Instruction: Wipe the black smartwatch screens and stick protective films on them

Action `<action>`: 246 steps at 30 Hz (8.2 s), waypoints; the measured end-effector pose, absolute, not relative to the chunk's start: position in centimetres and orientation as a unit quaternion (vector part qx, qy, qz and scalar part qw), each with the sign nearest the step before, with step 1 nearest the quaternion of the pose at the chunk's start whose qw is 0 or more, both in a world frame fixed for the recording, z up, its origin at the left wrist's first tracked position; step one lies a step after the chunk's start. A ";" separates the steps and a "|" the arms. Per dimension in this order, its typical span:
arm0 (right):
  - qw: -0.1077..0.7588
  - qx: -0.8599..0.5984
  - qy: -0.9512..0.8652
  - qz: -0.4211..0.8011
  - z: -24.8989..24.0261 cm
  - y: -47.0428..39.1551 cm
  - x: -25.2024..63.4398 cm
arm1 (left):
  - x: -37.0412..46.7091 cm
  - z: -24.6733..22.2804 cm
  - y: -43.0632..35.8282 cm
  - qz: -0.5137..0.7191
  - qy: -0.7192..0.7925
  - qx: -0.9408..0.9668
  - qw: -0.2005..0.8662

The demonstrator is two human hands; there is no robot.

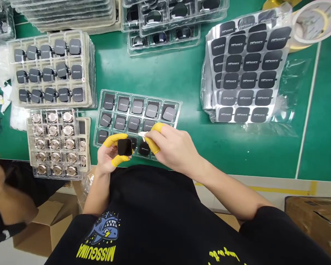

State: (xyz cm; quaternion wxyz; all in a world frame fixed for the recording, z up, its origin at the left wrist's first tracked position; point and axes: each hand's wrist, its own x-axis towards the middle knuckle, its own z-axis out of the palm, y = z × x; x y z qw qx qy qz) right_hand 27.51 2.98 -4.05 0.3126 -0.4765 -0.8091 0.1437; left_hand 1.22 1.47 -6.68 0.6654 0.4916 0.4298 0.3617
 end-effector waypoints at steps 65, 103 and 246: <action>0.300 -0.274 -0.891 0.203 1.5 5.5 29.2 | 0.9 -4.2 3.1 0.384 0.337 0.577 0.637; 0.307 -0.188 -0.916 0.178 1.3 5.6 26.8 | -0.7 -4.1 3.2 0.323 0.345 0.615 0.631; 0.351 -0.279 -0.885 0.126 -1.0 3.7 26.9 | -1.2 -4.9 3.5 0.397 0.388 0.559 0.616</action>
